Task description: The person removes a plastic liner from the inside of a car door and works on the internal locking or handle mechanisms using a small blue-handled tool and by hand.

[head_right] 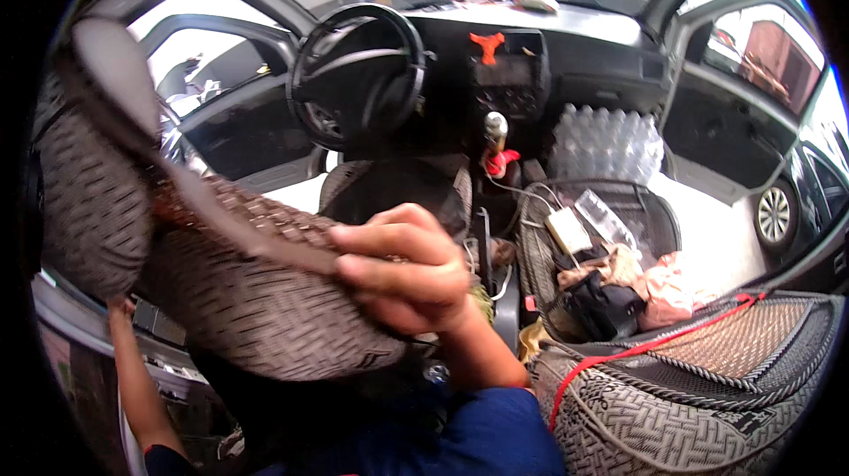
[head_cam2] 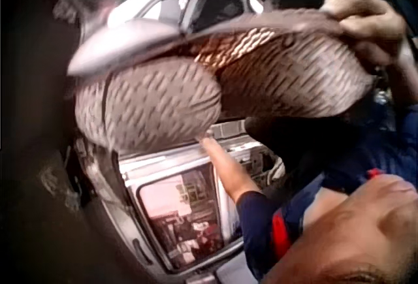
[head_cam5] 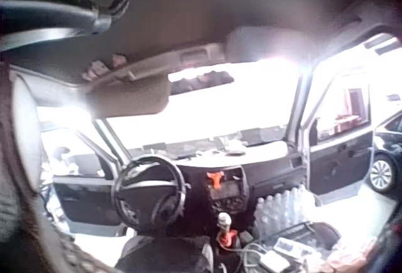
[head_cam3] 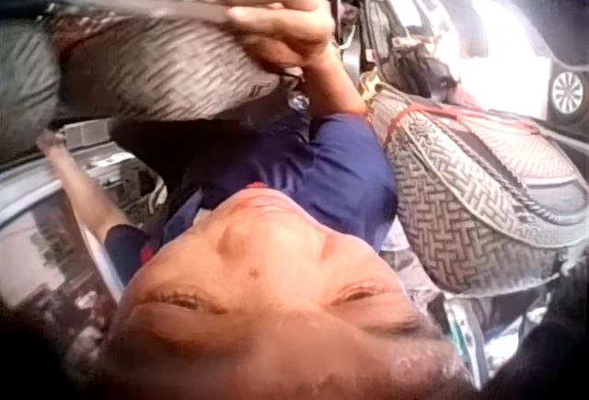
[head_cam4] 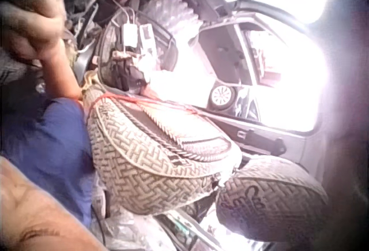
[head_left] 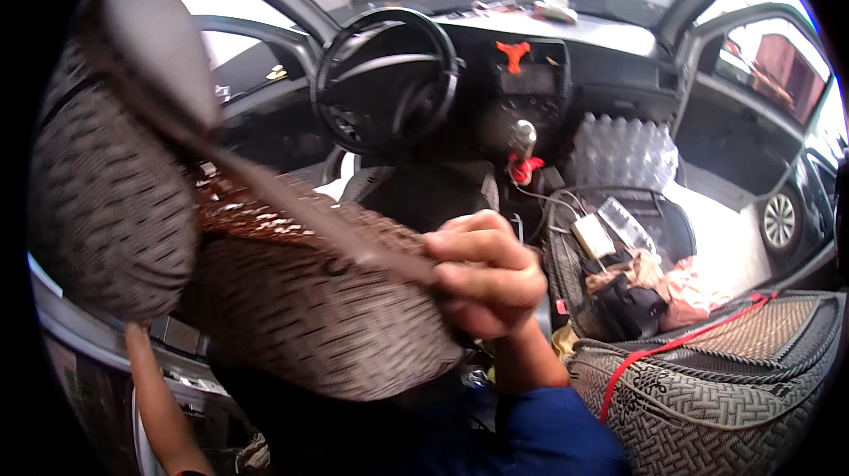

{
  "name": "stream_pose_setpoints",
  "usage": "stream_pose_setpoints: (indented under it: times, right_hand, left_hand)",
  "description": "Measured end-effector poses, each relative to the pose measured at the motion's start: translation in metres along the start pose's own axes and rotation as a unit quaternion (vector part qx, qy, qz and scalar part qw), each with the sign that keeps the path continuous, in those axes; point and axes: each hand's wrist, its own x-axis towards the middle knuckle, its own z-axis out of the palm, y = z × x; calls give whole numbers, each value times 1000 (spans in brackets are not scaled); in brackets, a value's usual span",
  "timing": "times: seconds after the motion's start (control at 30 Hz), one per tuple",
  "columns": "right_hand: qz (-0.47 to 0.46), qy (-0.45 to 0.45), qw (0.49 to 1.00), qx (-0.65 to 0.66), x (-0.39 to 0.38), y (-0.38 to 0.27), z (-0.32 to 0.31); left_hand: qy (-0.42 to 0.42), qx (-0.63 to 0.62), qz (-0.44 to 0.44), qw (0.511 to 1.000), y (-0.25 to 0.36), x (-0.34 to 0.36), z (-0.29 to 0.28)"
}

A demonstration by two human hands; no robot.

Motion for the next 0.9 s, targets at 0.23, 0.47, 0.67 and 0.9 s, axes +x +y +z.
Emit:
stream_pose_setpoints:
  times: [0.23,0.47,0.67,0.9]
  right_hand:
    - [124,72,980,-137,20,-32,18]
    - [106,26,977,-180,35,-63,125]
    - [95,-47,993,-52,26,-116,216]
    - [144,-195,963,115,8,-170,311]
  left_hand:
    - [-3,28,1,1000,9,-33,48]
    - [-121,166,-72,976,70,-59,114]
    - [23,169,2,985,112,-145,91]
    - [50,228,206,950,94,-248,36]
